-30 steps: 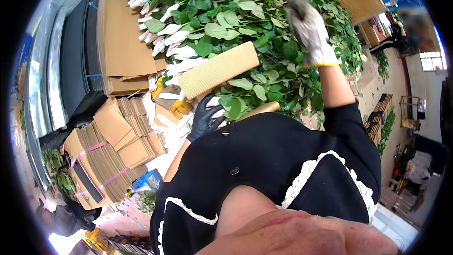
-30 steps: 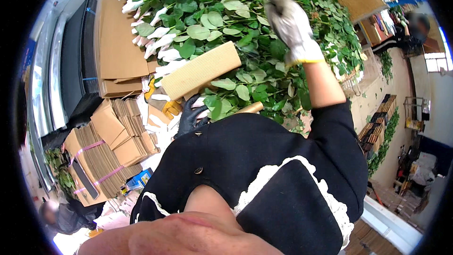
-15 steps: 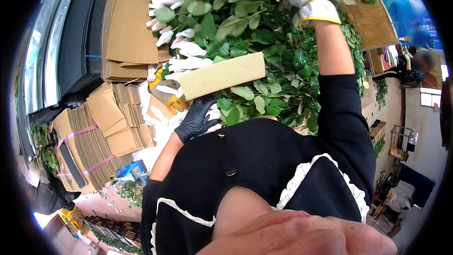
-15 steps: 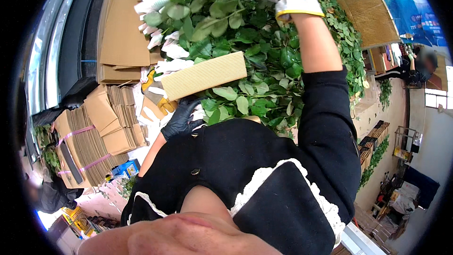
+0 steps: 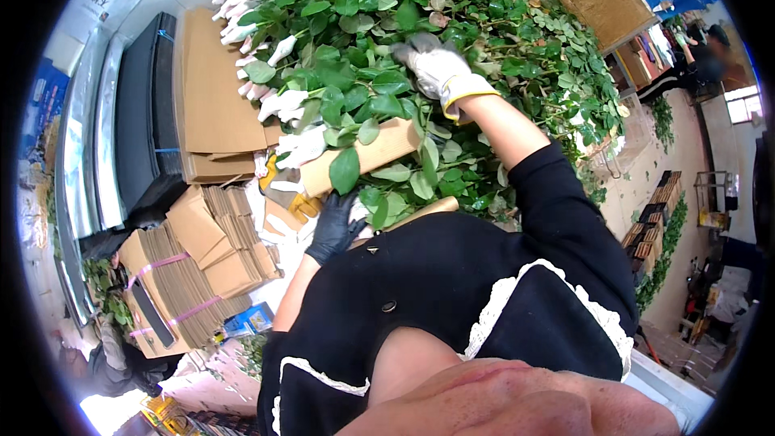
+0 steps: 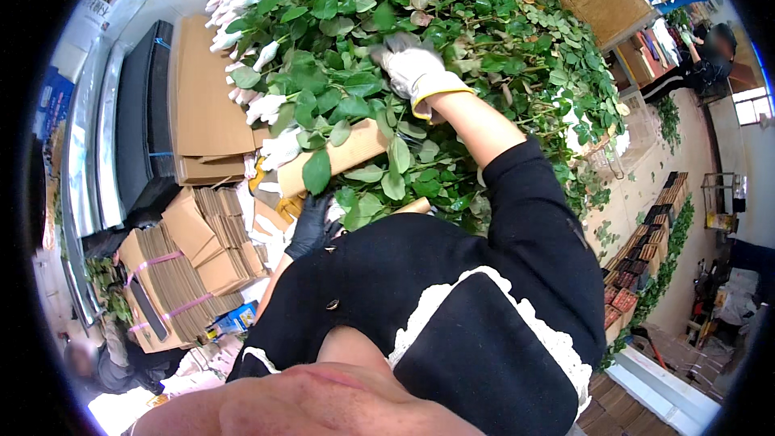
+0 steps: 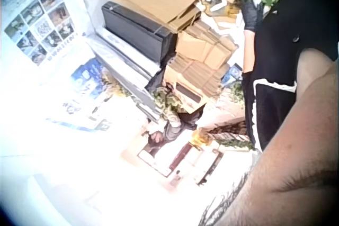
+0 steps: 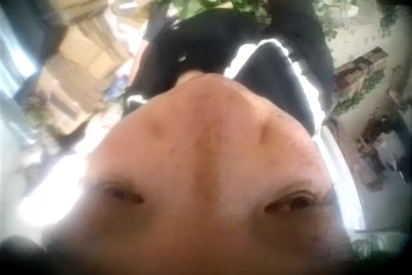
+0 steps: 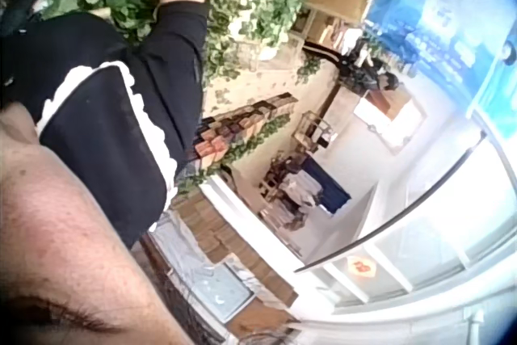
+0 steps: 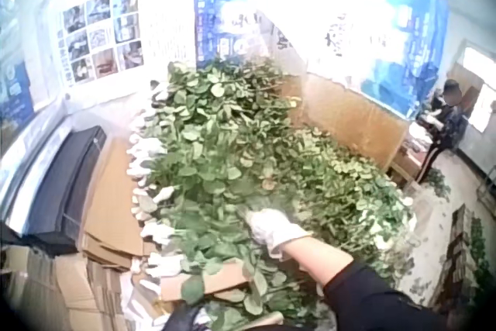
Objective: The person packs white tulips and green leafy stems into small cardboard boxes. They arrange the flowers inside each box, fold the flaps, and place the closed boxes on a stack. The process repeats continuously with new boxes and flowers.
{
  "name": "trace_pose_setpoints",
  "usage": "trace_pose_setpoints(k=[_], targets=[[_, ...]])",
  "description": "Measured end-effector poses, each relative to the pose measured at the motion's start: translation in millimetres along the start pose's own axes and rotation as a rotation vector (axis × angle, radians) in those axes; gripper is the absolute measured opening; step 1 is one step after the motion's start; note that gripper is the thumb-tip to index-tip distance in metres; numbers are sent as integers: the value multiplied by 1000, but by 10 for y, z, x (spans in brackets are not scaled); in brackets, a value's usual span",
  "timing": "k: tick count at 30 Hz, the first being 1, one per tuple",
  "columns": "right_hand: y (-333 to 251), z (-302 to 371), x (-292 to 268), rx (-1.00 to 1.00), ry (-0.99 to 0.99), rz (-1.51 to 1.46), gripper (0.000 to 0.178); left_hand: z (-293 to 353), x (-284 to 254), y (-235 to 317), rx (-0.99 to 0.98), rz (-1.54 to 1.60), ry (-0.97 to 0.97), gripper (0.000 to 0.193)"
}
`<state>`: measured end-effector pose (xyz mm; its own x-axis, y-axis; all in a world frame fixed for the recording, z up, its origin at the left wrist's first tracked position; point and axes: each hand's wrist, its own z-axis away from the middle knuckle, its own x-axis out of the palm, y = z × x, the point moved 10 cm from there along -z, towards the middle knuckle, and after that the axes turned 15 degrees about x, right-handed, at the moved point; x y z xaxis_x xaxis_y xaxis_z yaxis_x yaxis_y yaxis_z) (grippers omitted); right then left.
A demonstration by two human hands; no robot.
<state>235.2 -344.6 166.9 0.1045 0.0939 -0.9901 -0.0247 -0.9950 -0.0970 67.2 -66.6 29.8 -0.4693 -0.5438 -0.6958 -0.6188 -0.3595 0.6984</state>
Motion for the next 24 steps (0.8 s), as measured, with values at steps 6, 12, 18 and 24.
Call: trace_pose_setpoints(k=[6,12,18,24], targets=[[-153,-900,-1023,88,291,-186,36,131,118,-221,1,266,229,67],[44,-1952,487,329,-356,-268,31,108,346,-597,-31,455,206,64],[-481,-1987,-1119,125,357,-267,30,184,140,-315,-28,432,296,65],[-496,-1741,-2316,4,437,14,14,4,-129,-27,161,169,245,59]])
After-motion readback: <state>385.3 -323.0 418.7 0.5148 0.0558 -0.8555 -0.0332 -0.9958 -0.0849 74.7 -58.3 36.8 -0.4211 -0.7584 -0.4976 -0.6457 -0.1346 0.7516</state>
